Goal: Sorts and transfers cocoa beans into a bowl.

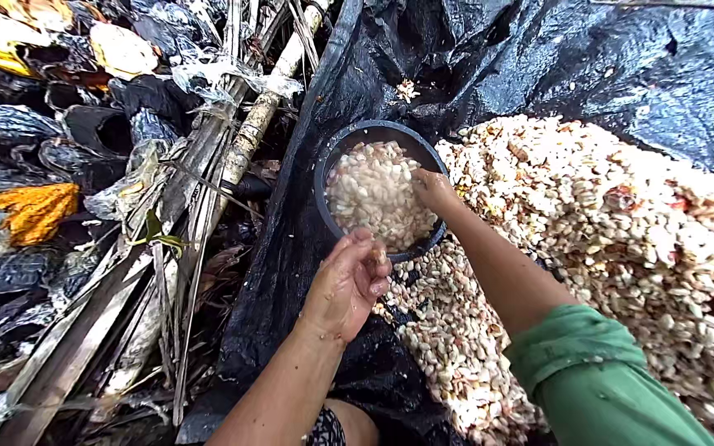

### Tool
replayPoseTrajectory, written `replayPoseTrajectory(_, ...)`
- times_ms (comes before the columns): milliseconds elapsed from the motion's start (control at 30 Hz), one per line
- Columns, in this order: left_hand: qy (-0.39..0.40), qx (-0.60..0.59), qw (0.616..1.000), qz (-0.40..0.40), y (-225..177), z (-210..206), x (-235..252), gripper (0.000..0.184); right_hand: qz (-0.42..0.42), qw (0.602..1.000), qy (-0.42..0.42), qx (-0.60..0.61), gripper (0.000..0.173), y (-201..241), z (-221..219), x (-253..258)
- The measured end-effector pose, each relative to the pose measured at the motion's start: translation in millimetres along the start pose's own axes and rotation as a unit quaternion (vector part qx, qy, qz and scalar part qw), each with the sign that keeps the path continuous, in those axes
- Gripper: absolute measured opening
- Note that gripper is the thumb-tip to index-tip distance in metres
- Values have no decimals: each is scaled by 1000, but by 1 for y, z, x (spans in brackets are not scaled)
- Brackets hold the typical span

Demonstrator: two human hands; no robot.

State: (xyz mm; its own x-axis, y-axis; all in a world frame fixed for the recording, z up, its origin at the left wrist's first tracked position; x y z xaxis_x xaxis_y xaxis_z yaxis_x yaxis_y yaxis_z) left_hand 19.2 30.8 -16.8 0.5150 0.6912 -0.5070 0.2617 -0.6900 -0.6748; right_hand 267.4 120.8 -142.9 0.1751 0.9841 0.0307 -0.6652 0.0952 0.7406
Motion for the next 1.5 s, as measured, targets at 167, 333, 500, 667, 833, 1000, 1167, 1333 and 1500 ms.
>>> replayPoseTrajectory(167,37,14,999,-2,8,-26,-4,24,-4,996,-14,90,28,12,22,-16)
replayPoseTrajectory(333,38,28,999,18,20,-46,-6,25,89,967,-43,235,32,45,39,-21)
replayPoseTrajectory(500,16,48,999,-19,19,-53,5,31,100,935,-37,337,63,81,49,-29)
replayPoseTrajectory(667,-50,105,990,-84,0,-45,26,47,53,932,-17,358,48,100,54,-42)
replayPoseTrajectory(833,-132,157,973,-105,-15,-39,41,39,4,905,-21,426,34,110,58,-62)
replayPoseTrajectory(1000,-138,126,974,-131,-23,-36,54,65,-14,904,-40,426,31,122,68,-84)
replayPoseTrajectory(1167,-84,151,971,-167,-28,-43,52,67,-4,907,-40,419,27,132,72,-93)
replayPoseTrajectory(1333,-66,247,951,-175,-29,-40,46,34,-15,913,-33,406,21,137,69,-94)
replayPoseTrajectory(1500,-9,275,949,-152,-29,-34,44,31,40,950,-5,310,15,148,61,-86)
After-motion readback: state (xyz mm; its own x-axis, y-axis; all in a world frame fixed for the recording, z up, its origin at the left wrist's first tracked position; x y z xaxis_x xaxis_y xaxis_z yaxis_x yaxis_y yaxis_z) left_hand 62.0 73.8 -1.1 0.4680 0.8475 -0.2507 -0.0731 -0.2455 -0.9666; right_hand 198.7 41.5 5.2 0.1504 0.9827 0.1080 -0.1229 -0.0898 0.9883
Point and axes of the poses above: each hand's wrist, its own x-axis towards the middle knuckle, its own z-axis out of the back of the hand, y = z × x, the point moved 4 cm from there along x, towards the middle knuckle, and after that the axes turned 7 degrees about z, right-handed, at the moved point
